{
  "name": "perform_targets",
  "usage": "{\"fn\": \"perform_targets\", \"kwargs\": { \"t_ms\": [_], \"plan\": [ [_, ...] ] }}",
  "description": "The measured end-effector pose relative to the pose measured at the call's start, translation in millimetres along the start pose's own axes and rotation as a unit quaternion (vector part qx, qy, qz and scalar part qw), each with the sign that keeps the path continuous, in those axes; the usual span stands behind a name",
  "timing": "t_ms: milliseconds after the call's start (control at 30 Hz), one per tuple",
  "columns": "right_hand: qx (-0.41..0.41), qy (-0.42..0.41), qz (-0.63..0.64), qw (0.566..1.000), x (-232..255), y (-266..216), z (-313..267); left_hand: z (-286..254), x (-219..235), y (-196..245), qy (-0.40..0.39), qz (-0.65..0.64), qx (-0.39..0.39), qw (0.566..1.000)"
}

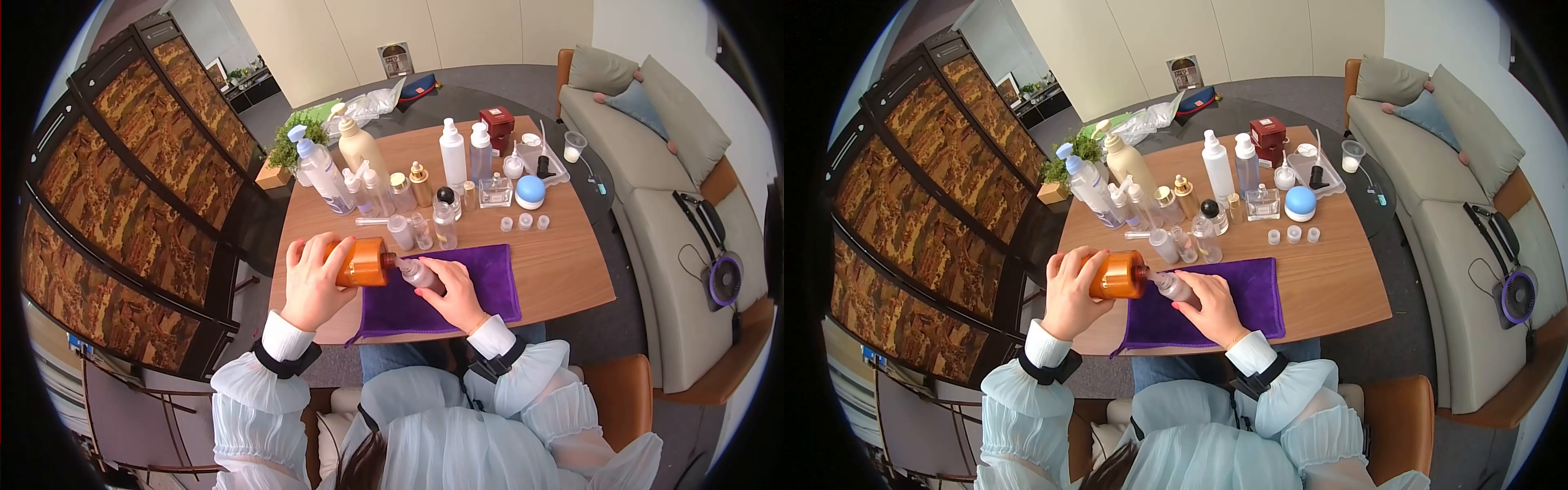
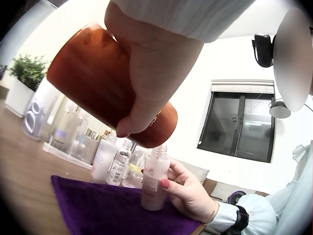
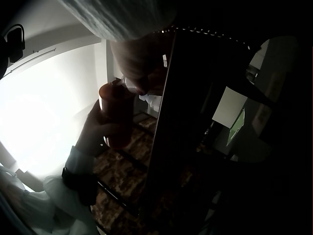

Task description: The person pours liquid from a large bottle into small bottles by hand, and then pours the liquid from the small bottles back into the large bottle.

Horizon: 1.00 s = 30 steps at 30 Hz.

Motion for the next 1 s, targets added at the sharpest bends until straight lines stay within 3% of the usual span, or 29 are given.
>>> {"fn": "perform_targets", "kwargs": {
  "t_ms": [767, 967, 1000],
  "plan": [
    [-0.006, 0.004, 0.006, 1.0, 2, 0, -1, 0, -8, 7, -0.012, -0.003, 0.001, 1.0],
    [-0.016, 0.014, 0.0, 1.0, 4, 2, -1, -6, -23, 3, 0.009, -0.077, 0.053, 0.996],
    [-0.034, 0.038, 0.012, 0.999, 8, 6, -2, -8, -26, -2, 0.025, -0.127, 0.096, 0.987]
  ]
}}
Point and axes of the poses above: each hand's wrist, its own z-axis towards the middle knuckle, its own x-axis out of the back of the hand, y = z × x, the point moved 10 cm from there along z, towards the middle knuckle, and after that the axes turned 5 degrees about y, right-handed, at the moved point
